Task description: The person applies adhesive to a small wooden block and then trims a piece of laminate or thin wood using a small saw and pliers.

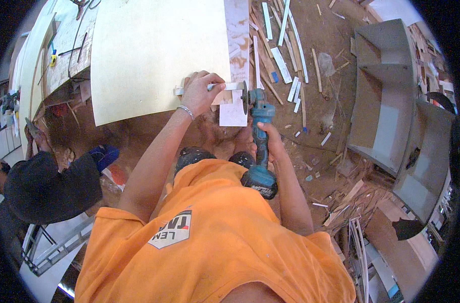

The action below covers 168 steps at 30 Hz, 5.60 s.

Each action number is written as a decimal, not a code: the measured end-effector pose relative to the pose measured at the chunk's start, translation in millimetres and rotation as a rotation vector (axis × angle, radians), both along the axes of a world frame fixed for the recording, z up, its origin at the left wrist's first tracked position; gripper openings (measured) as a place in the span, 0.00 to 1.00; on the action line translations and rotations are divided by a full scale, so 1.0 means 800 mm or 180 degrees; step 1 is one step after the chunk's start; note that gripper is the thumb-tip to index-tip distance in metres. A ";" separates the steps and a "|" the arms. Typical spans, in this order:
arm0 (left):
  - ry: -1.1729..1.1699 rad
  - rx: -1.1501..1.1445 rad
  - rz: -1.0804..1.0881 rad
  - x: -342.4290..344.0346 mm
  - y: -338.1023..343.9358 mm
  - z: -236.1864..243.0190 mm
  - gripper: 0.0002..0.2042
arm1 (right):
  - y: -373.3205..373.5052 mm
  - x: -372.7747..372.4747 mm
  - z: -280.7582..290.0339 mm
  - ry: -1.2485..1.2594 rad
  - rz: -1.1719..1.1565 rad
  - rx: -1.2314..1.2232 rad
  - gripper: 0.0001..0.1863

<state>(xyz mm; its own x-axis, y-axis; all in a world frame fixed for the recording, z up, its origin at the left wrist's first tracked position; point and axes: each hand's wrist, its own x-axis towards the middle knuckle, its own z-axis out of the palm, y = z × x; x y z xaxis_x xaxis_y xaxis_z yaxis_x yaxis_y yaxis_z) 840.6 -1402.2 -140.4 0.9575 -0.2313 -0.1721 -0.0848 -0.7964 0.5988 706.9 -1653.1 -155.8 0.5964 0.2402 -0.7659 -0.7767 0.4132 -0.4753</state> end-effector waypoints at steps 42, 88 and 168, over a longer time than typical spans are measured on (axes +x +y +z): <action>-0.0033 0.0011 -0.0042 0.000 -0.001 0.000 0.10 | -0.007 0.004 0.001 0.0103 0.0170 -0.0088 0.25; -0.0583 -0.3530 0.3306 -0.195 0.177 0.121 0.17 | 0.203 0.231 0.175 -0.4791 0.2629 -0.3634 0.41; -0.0456 0.0514 0.2900 0.730 -0.033 0.009 0.48 | 0.029 1.081 0.040 -0.2372 0.3860 -0.0986 0.25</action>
<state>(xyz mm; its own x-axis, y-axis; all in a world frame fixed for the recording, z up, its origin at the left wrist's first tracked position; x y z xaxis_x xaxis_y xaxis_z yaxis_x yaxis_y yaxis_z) 1424.6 -1428.9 -133.5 0.7724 0.6351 -0.0031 0.5485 -0.6646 0.5073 1571.5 -1629.8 -124.1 0.4258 0.7611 -0.4894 -0.1052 -0.4956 -0.8622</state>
